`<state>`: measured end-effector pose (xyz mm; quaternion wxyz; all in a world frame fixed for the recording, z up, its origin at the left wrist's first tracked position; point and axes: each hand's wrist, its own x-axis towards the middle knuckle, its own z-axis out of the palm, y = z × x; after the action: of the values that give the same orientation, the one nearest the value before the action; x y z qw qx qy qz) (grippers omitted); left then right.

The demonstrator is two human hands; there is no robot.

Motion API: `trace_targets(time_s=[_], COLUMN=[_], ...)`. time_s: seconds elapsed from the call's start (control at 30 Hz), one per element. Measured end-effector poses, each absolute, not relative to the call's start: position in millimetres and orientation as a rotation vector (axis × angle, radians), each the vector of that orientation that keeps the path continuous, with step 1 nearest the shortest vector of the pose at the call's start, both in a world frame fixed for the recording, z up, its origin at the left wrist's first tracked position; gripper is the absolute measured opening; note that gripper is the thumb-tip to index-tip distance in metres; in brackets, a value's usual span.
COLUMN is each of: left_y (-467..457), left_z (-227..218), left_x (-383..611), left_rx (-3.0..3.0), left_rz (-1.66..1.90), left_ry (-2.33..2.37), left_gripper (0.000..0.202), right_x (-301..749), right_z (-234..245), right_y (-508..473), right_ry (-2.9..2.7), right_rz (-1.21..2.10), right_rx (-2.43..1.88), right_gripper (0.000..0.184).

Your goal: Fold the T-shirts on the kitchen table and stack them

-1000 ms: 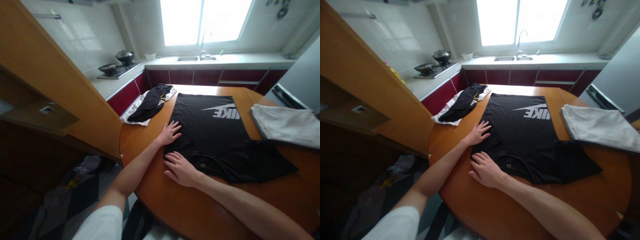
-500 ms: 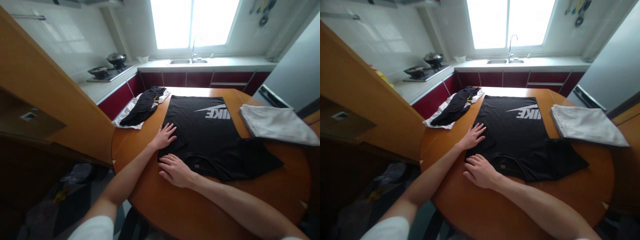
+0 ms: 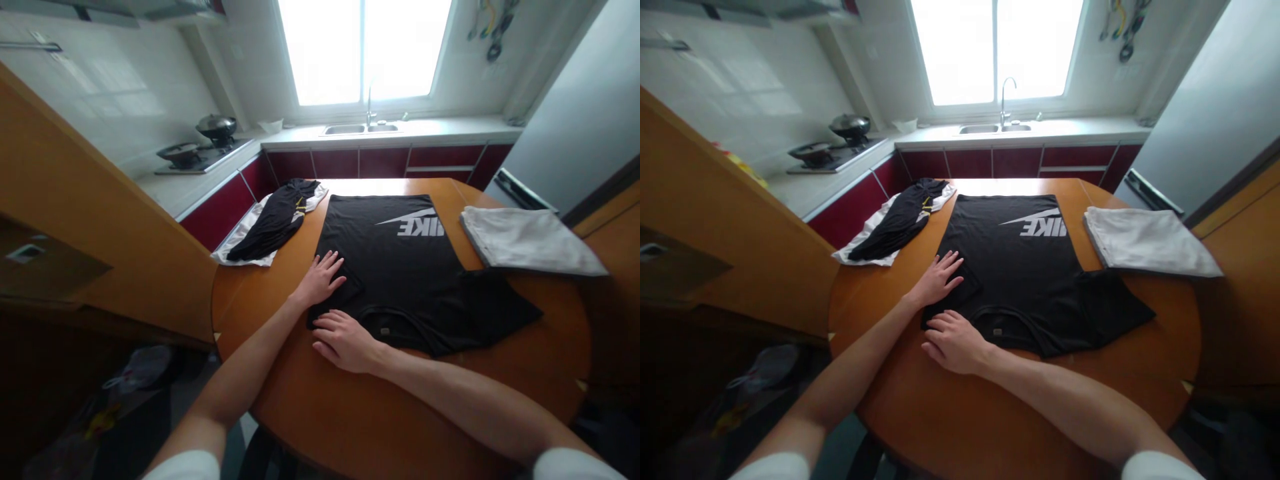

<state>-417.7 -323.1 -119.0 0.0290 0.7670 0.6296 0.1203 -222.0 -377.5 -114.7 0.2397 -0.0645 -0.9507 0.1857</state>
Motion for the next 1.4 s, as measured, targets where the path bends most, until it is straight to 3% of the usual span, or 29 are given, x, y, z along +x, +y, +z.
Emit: trace_targets(time_s=[0.3, 0.53, 0.77, 1.03, 1.27, 1.4], left_y=[-319, -315, -311, -307, -313, -312], left_z=[-123, -137, -142, -142, -110, -112], left_x=[-417, -423, -427, -427, -410, -409], left_rx=[2.421, 2.449, 2.5, 2.484, 2.398, 2.382], left_rz=[0.494, 0.25, 0.182, 0.293, 0.837, 0.949], left_ry=[1.877, 1.93, 1.943, 1.928, 1.881, 1.798], left_gripper=[0.062, 0.07, 0.071, 0.073, 0.06, 0.056], right_x=[-224, -225, -192, -72, 66, 103], right_z=[-115, -113, -71, -73, -115, -129], right_y=[-374, -367, -349, -303, -271, -271], right_ry=[-2.531, -2.517, -2.397, -1.889, -1.509, -1.459], right_rz=[0.484, 0.382, 0.41, 0.46, 0.094, -0.013], right_rx=[-0.138, -0.139, -0.304, -1.056, -1.72, -2.096], right_gripper=[0.025, 0.023, 0.024, 0.025, 0.03, 0.037])
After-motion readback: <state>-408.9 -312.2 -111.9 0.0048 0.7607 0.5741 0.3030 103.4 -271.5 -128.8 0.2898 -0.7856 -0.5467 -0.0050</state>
